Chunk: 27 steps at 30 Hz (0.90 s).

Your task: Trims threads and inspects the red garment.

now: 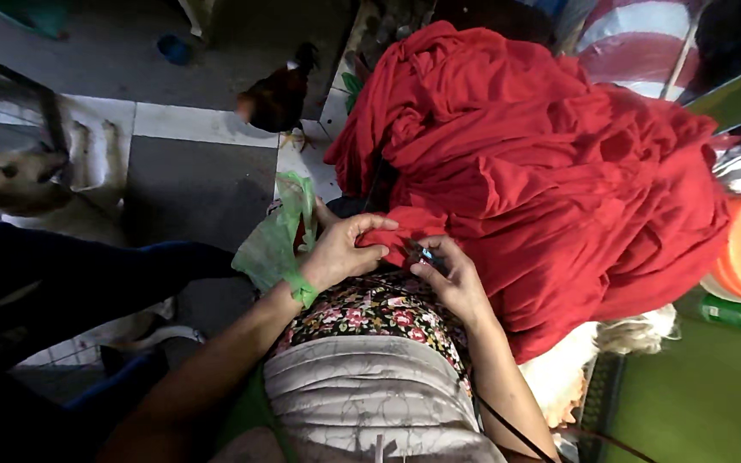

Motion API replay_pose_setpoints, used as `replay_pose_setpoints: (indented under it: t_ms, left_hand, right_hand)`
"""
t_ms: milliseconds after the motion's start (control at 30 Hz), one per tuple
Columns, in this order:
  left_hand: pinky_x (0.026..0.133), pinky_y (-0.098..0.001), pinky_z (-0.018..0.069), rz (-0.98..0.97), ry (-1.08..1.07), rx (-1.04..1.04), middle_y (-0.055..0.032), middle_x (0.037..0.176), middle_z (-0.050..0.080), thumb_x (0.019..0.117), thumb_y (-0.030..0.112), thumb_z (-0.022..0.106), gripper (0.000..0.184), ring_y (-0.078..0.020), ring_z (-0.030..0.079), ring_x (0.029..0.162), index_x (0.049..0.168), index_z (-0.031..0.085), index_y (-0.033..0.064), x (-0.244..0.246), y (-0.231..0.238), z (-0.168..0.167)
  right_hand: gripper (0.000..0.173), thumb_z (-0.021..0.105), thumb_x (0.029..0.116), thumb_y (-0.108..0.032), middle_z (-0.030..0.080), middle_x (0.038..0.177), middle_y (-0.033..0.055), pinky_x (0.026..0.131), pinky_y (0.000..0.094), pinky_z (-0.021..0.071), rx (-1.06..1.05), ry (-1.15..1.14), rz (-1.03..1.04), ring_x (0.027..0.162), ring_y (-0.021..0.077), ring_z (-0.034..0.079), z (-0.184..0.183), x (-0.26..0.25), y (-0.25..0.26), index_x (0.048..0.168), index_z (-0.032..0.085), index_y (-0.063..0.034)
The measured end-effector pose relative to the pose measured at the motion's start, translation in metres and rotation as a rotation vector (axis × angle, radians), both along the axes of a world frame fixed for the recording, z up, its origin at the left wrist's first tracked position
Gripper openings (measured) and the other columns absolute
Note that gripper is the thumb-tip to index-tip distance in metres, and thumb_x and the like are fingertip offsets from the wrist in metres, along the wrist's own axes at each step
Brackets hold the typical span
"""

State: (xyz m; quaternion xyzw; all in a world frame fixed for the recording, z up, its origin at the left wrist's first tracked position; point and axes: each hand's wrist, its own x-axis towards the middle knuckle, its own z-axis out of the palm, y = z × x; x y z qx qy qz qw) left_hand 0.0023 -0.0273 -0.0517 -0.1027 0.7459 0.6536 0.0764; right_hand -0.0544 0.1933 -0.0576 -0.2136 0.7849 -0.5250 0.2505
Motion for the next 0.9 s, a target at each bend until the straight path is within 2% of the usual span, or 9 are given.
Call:
replay_pose_setpoints:
  t_ms: [33, 67, 167, 333, 500, 667, 800, 900]
  left_hand:
    - [0.076, -0.0227, 0.0569, 0.009, -0.019, 0.027, -0.0047, 0.109, 0.072, 0.0873, -0.003, 0.073, 0.036, -0.0048, 0.067, 0.086, 0.123, 0.068, 0.0038, 0.0006, 0.0015, 0.0029]
    - [0.075, -0.0225, 0.0569, 0.012, -0.032, 0.041, -0.0056, 0.109, 0.072, 0.0871, -0.004, 0.073, 0.039, -0.0052, 0.068, 0.086, 0.125, 0.067, 0.0032, 0.001, 0.0024, 0.0045]
    - [0.08, -0.0256, 0.0589, 0.008, -0.031, 0.065, -0.0079, 0.116, 0.072, 0.0867, -0.005, 0.073, 0.045, -0.008, 0.07, 0.091, 0.13, 0.065, 0.002, 0.0005, 0.0033, 0.0024]
    - [0.068, -0.0193, 0.0574, 0.029, -0.016, 0.118, -0.0058, 0.111, 0.072, 0.0849, -0.009, 0.073, 0.047, -0.0039, 0.068, 0.08, 0.13, 0.064, 0.0018, 0.0007, 0.0074, 0.007]
    - [0.081, -0.0226, 0.0585, 0.014, 0.028, 0.12, -0.0069, 0.115, 0.072, 0.0841, -0.006, 0.074, 0.048, -0.0057, 0.069, 0.093, 0.131, 0.063, 0.0009, 0.0006, 0.0077, -0.0007]
    - [0.075, -0.024, 0.0593, 0.009, 0.028, 0.129, -0.007, 0.109, 0.073, 0.0837, -0.007, 0.074, 0.05, -0.0077, 0.07, 0.086, 0.132, 0.062, 0.0019, 0.0006, 0.0086, -0.0021]
    - [0.077, -0.0216, 0.0589, 0.017, 0.032, 0.149, -0.0059, 0.109, 0.073, 0.0831, -0.007, 0.073, 0.049, -0.0054, 0.07, 0.088, 0.13, 0.062, 0.0016, 0.0001, 0.0096, 0.0002]
    - [0.073, -0.0215, 0.0589, 0.019, 0.018, 0.165, -0.0058, 0.108, 0.072, 0.0838, -0.007, 0.074, 0.049, -0.0061, 0.07, 0.085, 0.13, 0.062, 0.0027, 0.0006, 0.0092, 0.0005]
  right_hand:
    - [0.025, 0.069, 0.0909, -0.006, 0.068, 0.096, 0.0034, 0.076, 0.0212, 0.0551, 0.001, -0.017, 0.003, 0.084, 0.0016, 0.064, -0.0001, -0.0005, 0.0007, 0.115, 0.064, 0.0]
    - [0.025, 0.069, 0.0904, -0.006, 0.068, 0.096, 0.0028, 0.077, 0.0206, 0.0549, 0.0, -0.03, 0.011, 0.084, 0.0014, 0.064, 0.0, -0.0005, 0.0015, 0.114, 0.065, -0.0002]
    - [0.023, 0.07, 0.0902, -0.006, 0.069, 0.098, 0.0031, 0.078, 0.0207, 0.0547, 0.005, -0.043, 0.032, 0.086, 0.0019, 0.065, 0.0002, -0.0002, 0.0026, 0.112, 0.066, -0.0005]
    - [0.022, 0.069, 0.0901, -0.005, 0.068, 0.098, 0.0036, 0.078, 0.0202, 0.0546, 0.011, -0.049, 0.049, 0.086, 0.0019, 0.064, 0.0011, -0.001, -0.0007, 0.111, 0.066, -0.0004]
    - [0.021, 0.068, 0.0906, -0.004, 0.068, 0.096, 0.0031, 0.078, 0.0208, 0.0546, -0.014, -0.03, 0.05, 0.085, 0.0018, 0.064, -0.0028, 0.0001, -0.0012, 0.111, 0.066, 0.0]
    - [0.02, 0.068, 0.0908, -0.004, 0.069, 0.097, 0.0024, 0.078, 0.0191, 0.0547, -0.046, -0.013, 0.047, 0.085, 0.0006, 0.064, -0.0053, 0.0012, -0.0006, 0.11, 0.067, -0.0002]
    - [0.02, 0.067, 0.091, -0.003, 0.069, 0.097, 0.0025, 0.078, 0.0189, 0.0547, -0.058, -0.003, 0.041, 0.085, 0.0001, 0.064, -0.0058, 0.0016, -0.0002, 0.111, 0.067, 0.0003]
    - [0.019, 0.066, 0.0914, -0.002, 0.07, 0.098, 0.0028, 0.078, 0.0185, 0.0546, -0.071, 0.006, 0.054, 0.085, -0.0005, 0.064, -0.0071, 0.0013, -0.0005, 0.11, 0.067, 0.0011]
